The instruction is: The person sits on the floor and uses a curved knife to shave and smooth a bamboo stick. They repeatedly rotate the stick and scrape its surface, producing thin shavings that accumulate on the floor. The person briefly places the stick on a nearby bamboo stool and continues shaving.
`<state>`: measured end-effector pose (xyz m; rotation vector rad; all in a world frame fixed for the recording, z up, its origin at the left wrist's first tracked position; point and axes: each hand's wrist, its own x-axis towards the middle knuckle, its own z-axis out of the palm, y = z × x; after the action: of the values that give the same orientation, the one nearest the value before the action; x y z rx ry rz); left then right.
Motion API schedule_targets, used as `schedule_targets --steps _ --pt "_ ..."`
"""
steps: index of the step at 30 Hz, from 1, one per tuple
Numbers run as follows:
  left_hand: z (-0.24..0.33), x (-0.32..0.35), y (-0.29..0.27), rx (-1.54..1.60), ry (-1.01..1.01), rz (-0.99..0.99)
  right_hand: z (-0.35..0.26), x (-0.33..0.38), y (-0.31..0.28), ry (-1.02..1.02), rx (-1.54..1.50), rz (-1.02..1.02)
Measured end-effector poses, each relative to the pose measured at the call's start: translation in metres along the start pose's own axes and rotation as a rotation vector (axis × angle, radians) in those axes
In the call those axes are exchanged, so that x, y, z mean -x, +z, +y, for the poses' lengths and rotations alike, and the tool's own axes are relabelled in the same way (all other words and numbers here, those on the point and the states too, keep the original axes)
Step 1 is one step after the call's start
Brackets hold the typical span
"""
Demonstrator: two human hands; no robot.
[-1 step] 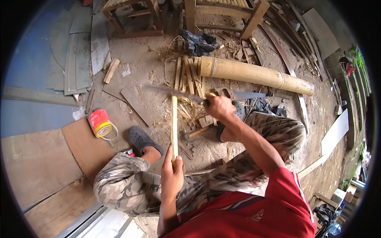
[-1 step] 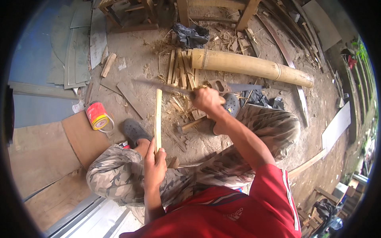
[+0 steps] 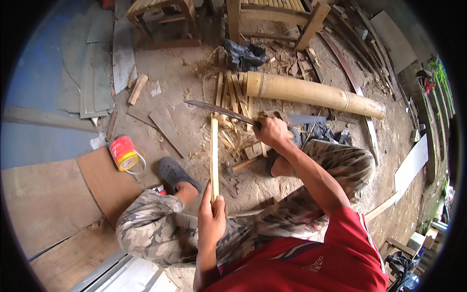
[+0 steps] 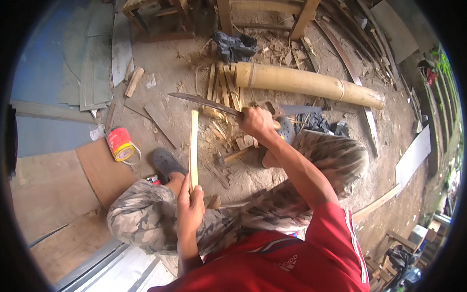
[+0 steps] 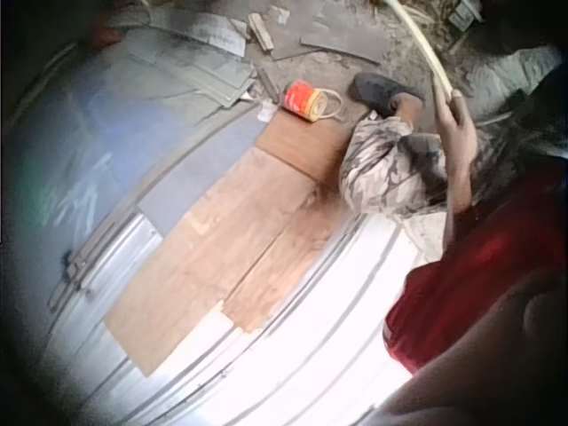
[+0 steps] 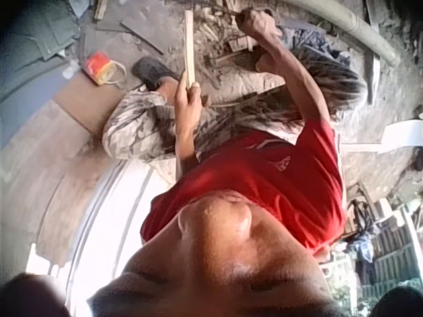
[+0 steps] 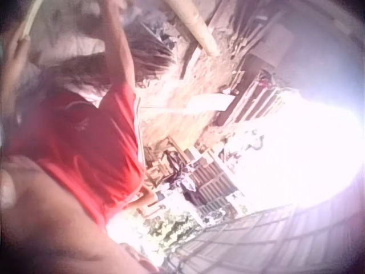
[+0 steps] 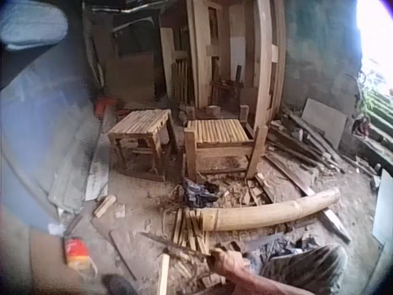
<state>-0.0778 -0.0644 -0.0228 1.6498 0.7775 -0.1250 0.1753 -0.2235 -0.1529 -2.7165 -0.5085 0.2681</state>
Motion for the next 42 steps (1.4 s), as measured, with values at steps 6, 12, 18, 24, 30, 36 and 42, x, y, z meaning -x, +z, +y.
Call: schedule_targets --steps 6,12,18,24,30,36,42 --pt "0.007 -0.018 -0.01 0.664 -0.118 -0.169 -0.031 0.028 -0.021 0.028 -0.2 0.078" --pt "-0.006 -0.037 -0.007 0.559 -0.076 -0.162 -0.068 0.061 -0.045 -0.299 -0.324 -0.011" --pt "-0.013 -0.036 -0.003 0.43 -0.174 -0.075 -0.094 0.092 -0.032 -0.587 -0.269 0.105" --pt "0.011 -0.033 -0.005 0.3 -0.166 -0.05 -0.068 0.062 -0.017 -0.382 -0.137 -0.038" --pt "0.025 -0.018 -0.003 0.167 -0.147 -0.063 -0.056 0.048 -0.033 -0.376 -0.144 -0.047" --pt "0.029 -0.022 0.002 0.164 -0.155 -0.068 -0.06 0.063 -0.032 -0.512 -0.153 0.003" --pt "0.028 -0.028 -0.006 0.081 -0.125 -0.048 -0.055 0.036 -0.041 -0.228 0.035 -0.252"
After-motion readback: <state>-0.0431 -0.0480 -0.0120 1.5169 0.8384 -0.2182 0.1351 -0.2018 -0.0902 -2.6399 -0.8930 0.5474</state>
